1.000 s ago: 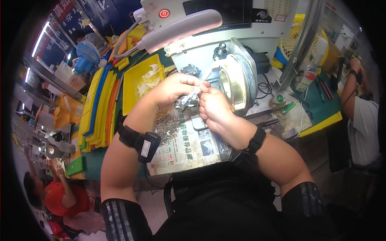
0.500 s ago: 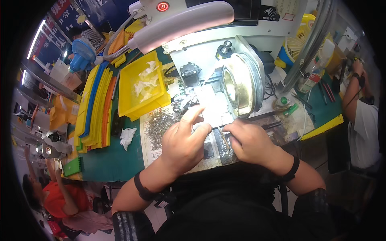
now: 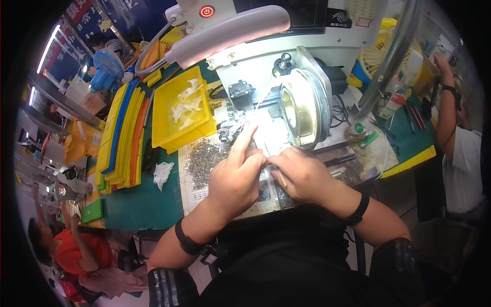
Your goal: Assembling small metal hardware components using a specialized machine, tweezers, and adhesive.
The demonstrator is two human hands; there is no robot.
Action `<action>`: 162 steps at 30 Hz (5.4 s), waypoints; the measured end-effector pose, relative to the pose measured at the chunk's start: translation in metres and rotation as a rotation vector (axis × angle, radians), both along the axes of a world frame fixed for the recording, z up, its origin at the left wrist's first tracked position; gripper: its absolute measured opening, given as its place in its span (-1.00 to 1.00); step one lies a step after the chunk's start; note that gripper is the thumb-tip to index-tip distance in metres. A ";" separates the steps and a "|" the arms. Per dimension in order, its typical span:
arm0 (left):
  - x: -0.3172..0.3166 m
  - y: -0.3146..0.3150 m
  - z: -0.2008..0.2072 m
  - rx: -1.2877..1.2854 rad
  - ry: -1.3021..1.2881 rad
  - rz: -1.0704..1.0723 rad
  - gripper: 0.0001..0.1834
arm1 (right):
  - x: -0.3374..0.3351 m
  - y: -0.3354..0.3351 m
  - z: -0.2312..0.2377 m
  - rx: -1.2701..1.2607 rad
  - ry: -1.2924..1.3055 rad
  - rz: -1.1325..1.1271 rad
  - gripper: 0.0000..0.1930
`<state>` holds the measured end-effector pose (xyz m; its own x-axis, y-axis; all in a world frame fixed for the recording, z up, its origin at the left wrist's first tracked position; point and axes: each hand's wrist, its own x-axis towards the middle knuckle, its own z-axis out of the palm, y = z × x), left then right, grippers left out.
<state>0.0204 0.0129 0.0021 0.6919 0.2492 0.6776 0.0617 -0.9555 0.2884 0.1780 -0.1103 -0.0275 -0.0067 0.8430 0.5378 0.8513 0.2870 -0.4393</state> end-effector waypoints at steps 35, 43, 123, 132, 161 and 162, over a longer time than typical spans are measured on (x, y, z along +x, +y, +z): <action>-0.027 0.019 -0.013 0.079 0.003 -0.151 -0.69 | 0.087 -0.077 0.012 -0.351 -0.334 -0.569 -0.11; -0.028 0.019 -0.004 0.128 0.012 -0.161 -0.78 | 0.094 -0.065 -0.011 -0.026 -0.161 -0.603 -0.18; -0.219 0.008 -0.338 -0.804 0.638 0.497 -0.64 | 0.069 -0.072 -0.027 0.143 -0.181 -0.648 -0.77; -0.244 0.009 -0.363 -0.902 0.637 0.466 -0.62 | 0.066 -0.067 -0.028 0.105 -0.215 -0.670 -0.76; -0.231 0.014 -0.339 -0.970 0.748 0.249 -0.55 | 0.069 -0.072 -0.026 0.167 -0.191 -0.658 -0.79; -0.230 0.014 -0.338 -0.972 0.755 0.241 -0.55 | 0.069 -0.073 -0.025 0.166 -0.190 -0.659 -0.79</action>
<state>-0.2099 0.0274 -0.3358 0.6946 0.5966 -0.4021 0.6614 -0.3096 0.6832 0.2467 -0.1833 -0.0527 0.3706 0.6111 0.6994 0.9284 -0.2643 -0.2611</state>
